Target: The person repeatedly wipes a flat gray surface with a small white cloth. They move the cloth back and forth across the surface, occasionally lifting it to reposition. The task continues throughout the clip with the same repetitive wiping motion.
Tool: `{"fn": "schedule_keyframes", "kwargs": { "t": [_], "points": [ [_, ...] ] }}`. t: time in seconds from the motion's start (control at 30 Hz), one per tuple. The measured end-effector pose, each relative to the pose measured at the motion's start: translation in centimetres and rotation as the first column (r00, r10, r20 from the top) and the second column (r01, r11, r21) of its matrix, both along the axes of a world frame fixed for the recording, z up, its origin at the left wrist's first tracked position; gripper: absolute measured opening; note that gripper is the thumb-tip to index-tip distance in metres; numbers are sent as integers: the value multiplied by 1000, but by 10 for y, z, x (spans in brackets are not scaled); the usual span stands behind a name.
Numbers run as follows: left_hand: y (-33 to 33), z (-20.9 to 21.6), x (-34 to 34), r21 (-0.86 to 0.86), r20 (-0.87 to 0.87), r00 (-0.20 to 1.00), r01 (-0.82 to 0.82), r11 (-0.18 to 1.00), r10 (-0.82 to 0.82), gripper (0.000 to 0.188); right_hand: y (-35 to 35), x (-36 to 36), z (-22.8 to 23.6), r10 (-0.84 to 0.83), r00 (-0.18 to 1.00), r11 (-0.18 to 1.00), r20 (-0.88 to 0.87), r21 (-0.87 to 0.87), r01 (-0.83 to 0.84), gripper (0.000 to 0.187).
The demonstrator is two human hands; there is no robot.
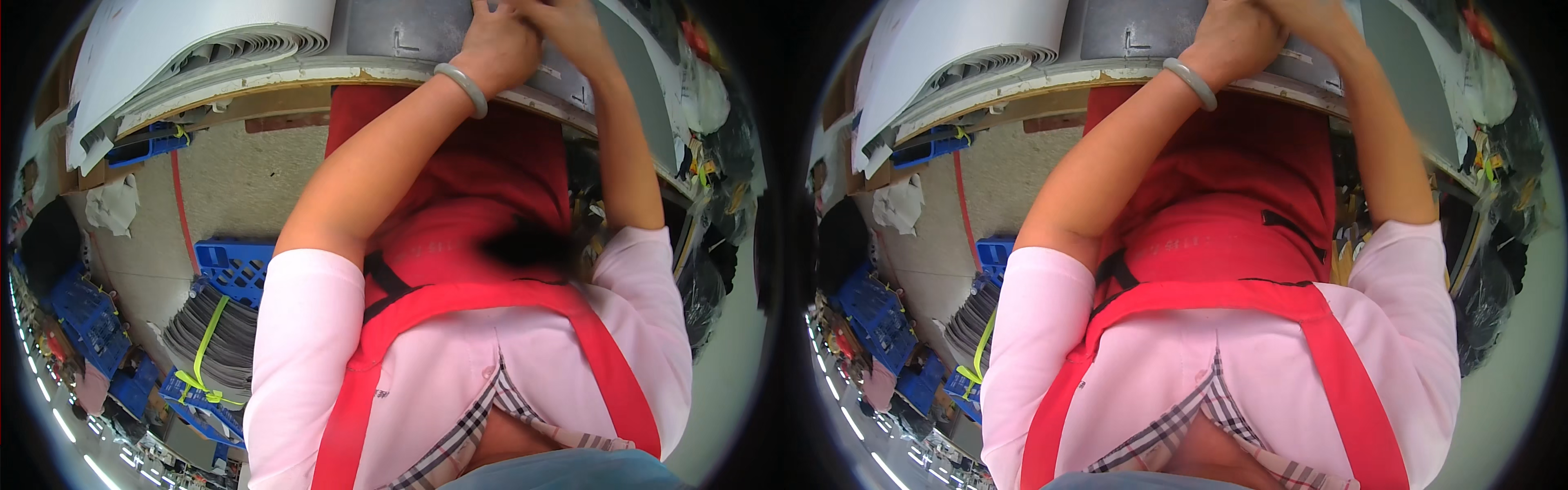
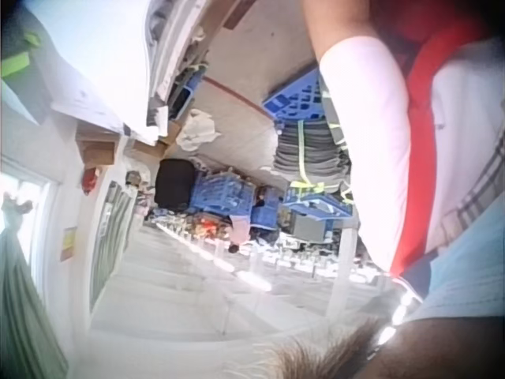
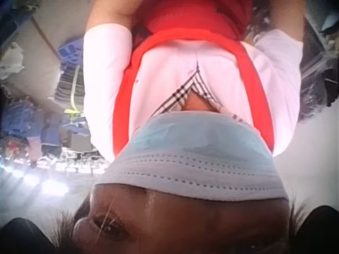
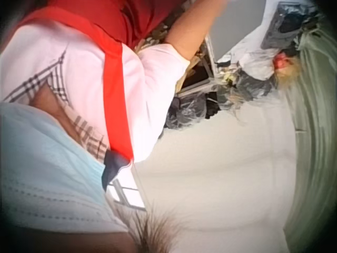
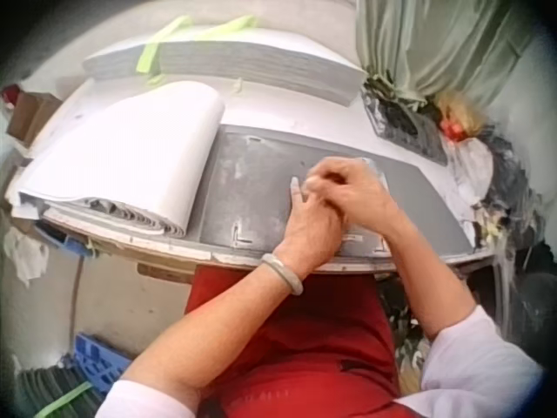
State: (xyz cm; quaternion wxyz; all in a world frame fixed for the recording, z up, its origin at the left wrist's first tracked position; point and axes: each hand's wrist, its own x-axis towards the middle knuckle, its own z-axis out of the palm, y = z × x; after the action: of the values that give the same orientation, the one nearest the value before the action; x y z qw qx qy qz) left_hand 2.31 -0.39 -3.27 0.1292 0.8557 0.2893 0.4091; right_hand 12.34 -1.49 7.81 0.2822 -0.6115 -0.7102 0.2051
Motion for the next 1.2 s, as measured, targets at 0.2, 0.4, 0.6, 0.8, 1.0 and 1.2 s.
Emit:
{"fn": "schedule_keyframes", "kwargs": {
  "t": [0.2,0.4,0.6,0.8,1.0,1.2],
  "points": [
    [-2,11,-11,20,-200,978,-56,998,59,26,-9,178,-81,-436,893,897,109,-20,441,30],
    [0,13,-15,52,-102,994,-23,998,28,23,-12,181,-61,-494,689,870,-531,-293,398,13],
    [-36,35,-19,62,134,965,220,974,-227,22,-23,161,-77,-299,627,951,-720,-277,136,23],
    [-59,59,-82,-26,-176,953,245,969,-245,21,-9,173,-102,-201,370,975,-907,-150,161,35],
    [-6,54,-114,-331,-256,919,207,920,-299,21,-18,160,-99,-210,244,976,-947,-188,113,30],
    [1,57,-118,-353,-242,903,259,899,-355,17,-18,160,-100,-228,347,968,-910,-173,182,28]
  ]
}}
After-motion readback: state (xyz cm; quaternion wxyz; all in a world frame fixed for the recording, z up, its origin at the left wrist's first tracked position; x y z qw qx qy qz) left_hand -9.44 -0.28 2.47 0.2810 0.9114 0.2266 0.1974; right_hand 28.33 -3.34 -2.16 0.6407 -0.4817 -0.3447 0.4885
